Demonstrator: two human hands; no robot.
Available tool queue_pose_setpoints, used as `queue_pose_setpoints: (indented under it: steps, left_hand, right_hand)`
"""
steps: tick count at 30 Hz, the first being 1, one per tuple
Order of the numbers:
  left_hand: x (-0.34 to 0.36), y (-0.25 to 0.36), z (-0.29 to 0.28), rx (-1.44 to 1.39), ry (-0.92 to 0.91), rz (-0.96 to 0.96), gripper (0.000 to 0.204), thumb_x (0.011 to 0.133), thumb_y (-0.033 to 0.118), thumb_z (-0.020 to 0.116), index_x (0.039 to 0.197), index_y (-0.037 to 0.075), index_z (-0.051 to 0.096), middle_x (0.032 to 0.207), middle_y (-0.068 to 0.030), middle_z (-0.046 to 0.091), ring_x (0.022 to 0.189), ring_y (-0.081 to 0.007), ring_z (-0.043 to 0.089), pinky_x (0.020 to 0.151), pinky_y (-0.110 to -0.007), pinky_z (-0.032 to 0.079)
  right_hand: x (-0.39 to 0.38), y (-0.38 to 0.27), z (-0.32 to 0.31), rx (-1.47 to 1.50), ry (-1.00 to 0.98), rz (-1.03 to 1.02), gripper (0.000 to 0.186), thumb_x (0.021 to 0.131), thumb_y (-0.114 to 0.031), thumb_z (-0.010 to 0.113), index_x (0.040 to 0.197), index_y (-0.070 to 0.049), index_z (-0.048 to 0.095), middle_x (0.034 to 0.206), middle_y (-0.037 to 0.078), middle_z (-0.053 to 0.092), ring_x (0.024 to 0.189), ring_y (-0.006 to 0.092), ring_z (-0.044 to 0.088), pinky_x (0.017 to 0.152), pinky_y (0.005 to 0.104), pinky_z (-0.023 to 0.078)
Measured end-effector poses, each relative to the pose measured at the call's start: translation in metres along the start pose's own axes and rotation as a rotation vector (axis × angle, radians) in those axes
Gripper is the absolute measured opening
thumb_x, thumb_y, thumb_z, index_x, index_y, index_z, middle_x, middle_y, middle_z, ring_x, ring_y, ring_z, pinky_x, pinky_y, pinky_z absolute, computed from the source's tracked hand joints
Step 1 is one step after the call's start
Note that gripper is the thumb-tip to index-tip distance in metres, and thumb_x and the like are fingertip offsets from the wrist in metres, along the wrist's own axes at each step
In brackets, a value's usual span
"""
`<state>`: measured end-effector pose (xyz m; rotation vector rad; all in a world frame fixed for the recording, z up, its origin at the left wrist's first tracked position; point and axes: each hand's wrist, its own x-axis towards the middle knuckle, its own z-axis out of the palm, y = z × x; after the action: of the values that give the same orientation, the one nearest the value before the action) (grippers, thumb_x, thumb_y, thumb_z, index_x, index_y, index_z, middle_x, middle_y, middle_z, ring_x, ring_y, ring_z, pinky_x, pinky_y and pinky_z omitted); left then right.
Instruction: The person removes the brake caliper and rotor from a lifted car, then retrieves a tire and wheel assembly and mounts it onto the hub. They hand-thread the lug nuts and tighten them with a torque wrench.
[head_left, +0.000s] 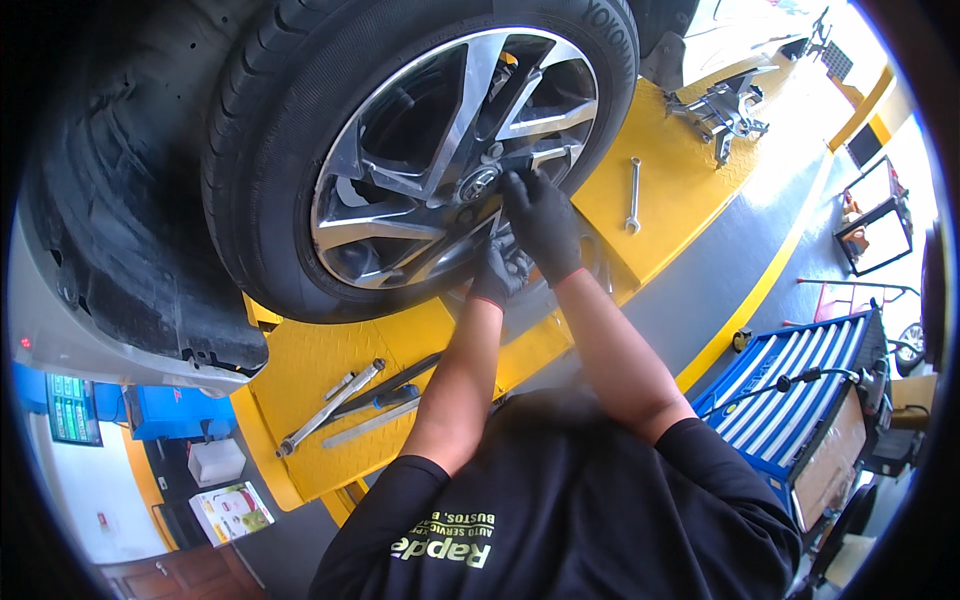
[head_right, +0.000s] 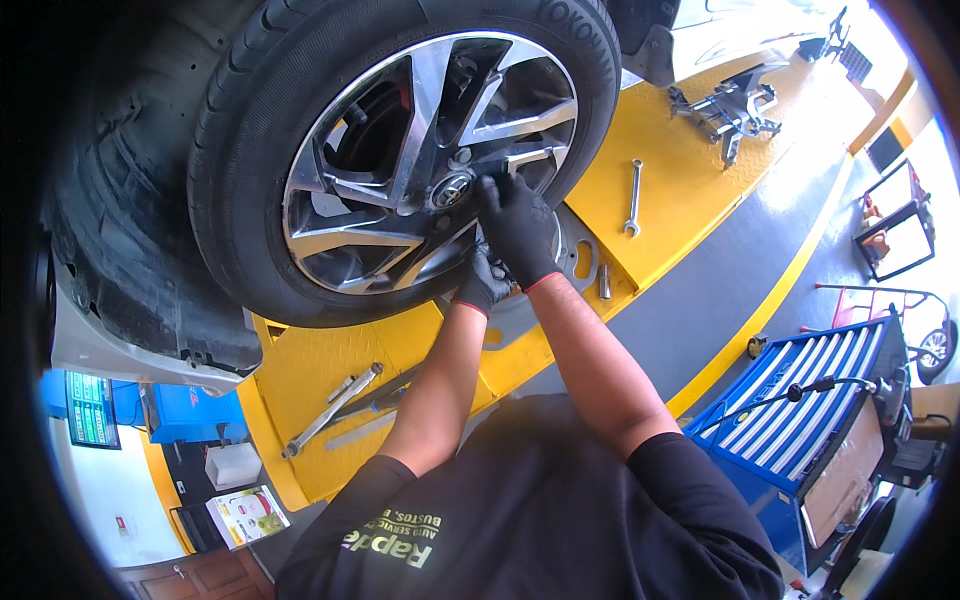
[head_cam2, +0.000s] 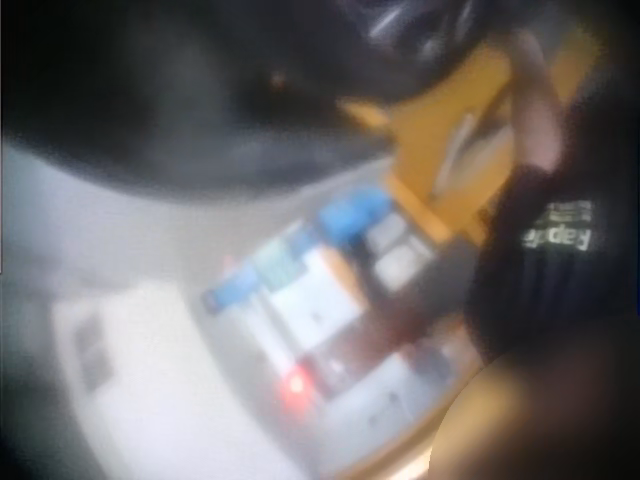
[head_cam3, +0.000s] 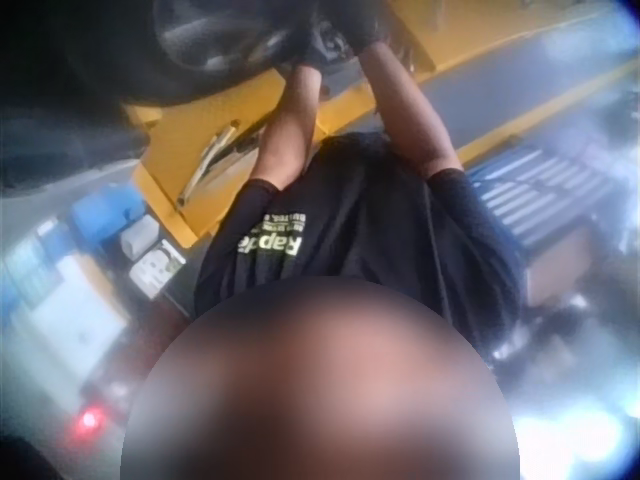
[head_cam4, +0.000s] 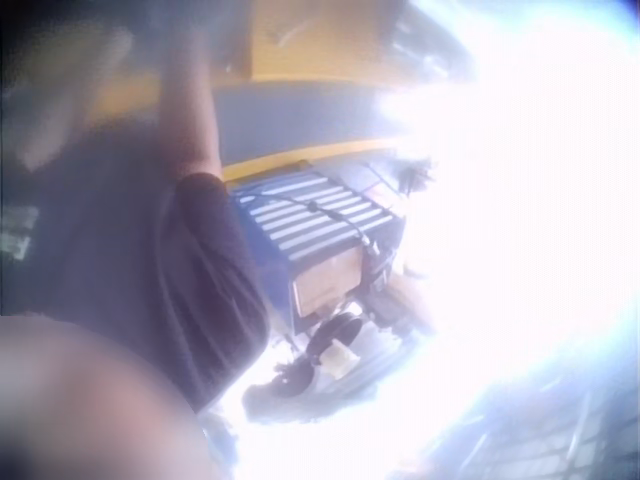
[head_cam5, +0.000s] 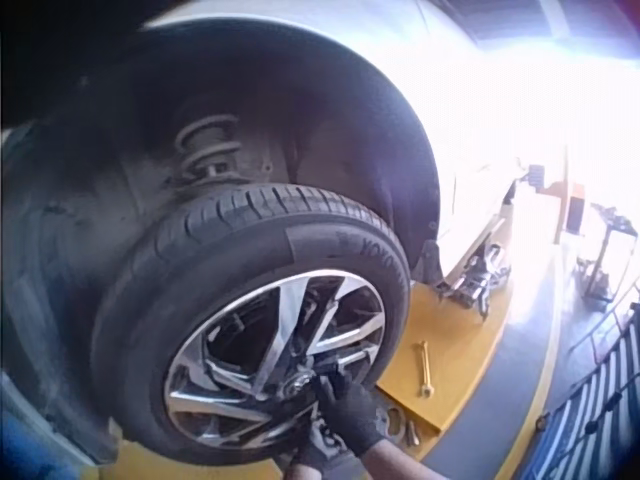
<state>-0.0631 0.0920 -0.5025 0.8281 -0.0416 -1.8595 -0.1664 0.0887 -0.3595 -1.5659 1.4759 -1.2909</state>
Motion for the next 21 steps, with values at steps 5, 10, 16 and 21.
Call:
queue_pose_setpoints:
  steps: [5,10,16,21]
  left_hand:
    - [0.042,0.013,-0.08,-0.302,-0.691,-0.122,0.045,0.107,0.024,0.045,0.149,0.013,0.056,0.134,-0.0064,0.067,0.116,-0.0245,0.067,0.104,-0.039,0.055]
    - [-0.023,0.0,0.025,-0.056,0.015,0.152,0.043,0.107,0.026,0.044,0.141,0.006,0.061,0.124,-0.0118,0.07,0.111,-0.0281,0.068,0.1,-0.044,0.054]
    - [0.007,0.003,-0.055,-0.111,-0.314,-0.156,0.051,0.102,0.028,0.049,0.141,-0.004,0.06,0.133,-0.0204,0.069,0.122,-0.0314,0.067,0.113,-0.046,0.048]
    - [-0.015,-0.02,-0.044,0.412,-0.368,0.275,0.054,0.107,0.038,0.044,0.141,0.0,0.062,0.134,-0.0168,0.07,0.123,-0.0307,0.067,0.111,-0.045,0.05]
  right_hand:
    - [0.001,0.019,0.01,0.72,-0.472,0.23,0.038,0.102,-0.044,0.059,0.105,-0.007,0.07,0.079,0.018,0.072,0.08,0.0397,0.073,0.072,0.0489,0.055]
    - [-0.044,0.062,-0.015,-0.257,-0.385,-0.222,0.02,0.097,-0.021,0.062,0.111,-0.009,0.071,0.092,0.016,0.075,0.088,0.0412,0.073,0.079,0.0501,0.057]
    - [-0.058,0.131,0.009,-0.15,-0.543,-0.463,0.028,0.094,-0.025,0.068,0.119,-0.011,0.073,0.108,0.018,0.075,0.106,0.039,0.07,0.091,0.0461,0.056]
    - [-0.058,0.112,-0.017,0.562,-0.571,0.242,0.021,0.097,-0.013,0.073,0.116,-0.004,0.072,0.1,0.007,0.075,0.094,0.0155,0.071,0.083,0.0318,0.056]
